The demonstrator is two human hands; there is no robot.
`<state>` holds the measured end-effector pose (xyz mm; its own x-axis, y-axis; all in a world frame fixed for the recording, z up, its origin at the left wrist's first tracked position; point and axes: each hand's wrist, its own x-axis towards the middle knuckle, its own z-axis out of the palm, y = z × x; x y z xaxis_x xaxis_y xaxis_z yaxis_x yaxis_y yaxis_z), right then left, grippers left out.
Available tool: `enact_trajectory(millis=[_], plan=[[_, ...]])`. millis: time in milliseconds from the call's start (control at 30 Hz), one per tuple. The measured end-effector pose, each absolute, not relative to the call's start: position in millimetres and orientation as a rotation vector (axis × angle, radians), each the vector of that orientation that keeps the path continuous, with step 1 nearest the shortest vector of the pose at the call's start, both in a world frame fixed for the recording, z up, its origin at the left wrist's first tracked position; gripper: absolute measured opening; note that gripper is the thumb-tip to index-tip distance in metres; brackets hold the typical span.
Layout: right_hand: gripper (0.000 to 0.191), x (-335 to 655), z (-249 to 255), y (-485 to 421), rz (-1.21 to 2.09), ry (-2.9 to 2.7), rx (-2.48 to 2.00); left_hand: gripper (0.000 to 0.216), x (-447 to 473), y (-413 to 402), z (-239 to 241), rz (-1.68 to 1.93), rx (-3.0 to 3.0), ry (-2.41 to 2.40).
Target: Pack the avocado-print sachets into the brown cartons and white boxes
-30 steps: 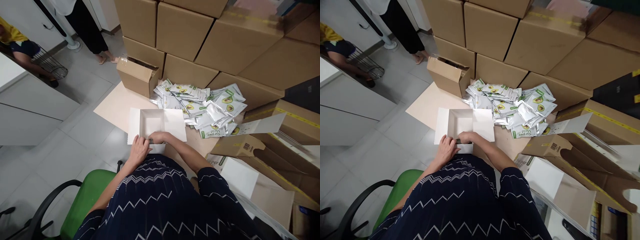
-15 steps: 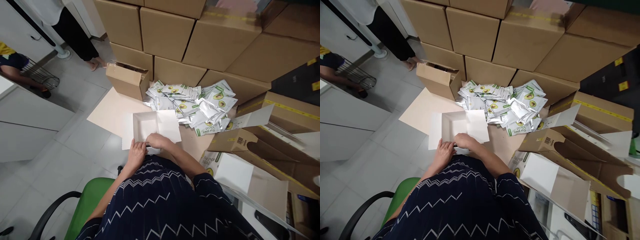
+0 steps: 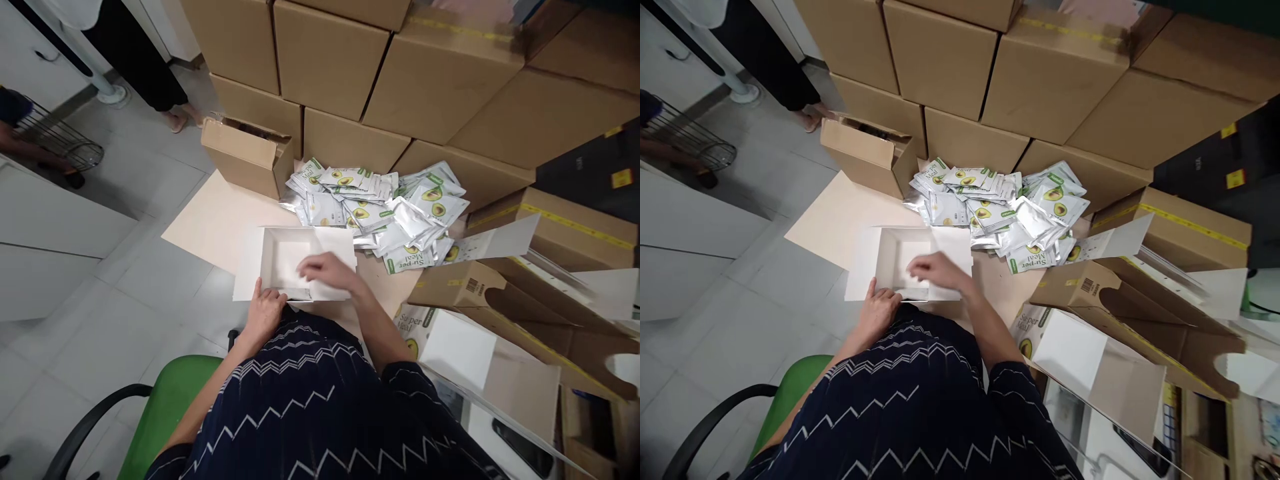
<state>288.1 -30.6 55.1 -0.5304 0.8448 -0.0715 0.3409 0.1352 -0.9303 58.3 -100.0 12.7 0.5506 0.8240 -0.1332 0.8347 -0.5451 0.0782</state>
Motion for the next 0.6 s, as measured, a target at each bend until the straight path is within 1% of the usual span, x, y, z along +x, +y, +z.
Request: enact_trajectory(millis=[33, 100, 167, 200, 233, 333, 400, 500, 600], plan=[[0.027, 308, 56, -23, 1.264, -1.723, -1.237, 0.026, 59, -100, 13, -0.112, 2.646, 1.418], [0.032, 351, 51, -4, 0.878, -1.411, -1.518, 0.026, 60, -100, 13, -0.101, 2.635, 1.408], [0.034, 391, 34, 17, 0.552, -1.334, -1.850, 0.026, 62, -100, 13, -0.113, 2.633, 1.398], [0.038, 407, 22, 27, 0.462, -1.377, -2.020, 0.026, 62, -100, 13, -0.125, 2.634, 1.395], [0.045, 421, 9, 36, 0.402, -1.450, -2.148, 0.027, 63, -100, 13, -0.138, 2.638, 1.390], [0.069, 441, -27, 56, 0.368, -1.679, -2.433, 0.033, 66, -98, 15, -0.179, 2.643, 1.376], [0.075, 442, -43, 63, 0.378, -1.751, -2.553, 0.033, 67, -97, 16, -0.211, 2.638, 1.377], [0.077, 442, -55, 64, 0.379, -1.785, -2.642, 0.031, 67, -96, 15, -0.243, 2.622, 1.387], [0.069, 445, -56, 61, 0.383, -1.825, -2.648, 0.030, 67, -96, 13, -0.244, 2.610, 1.394]])
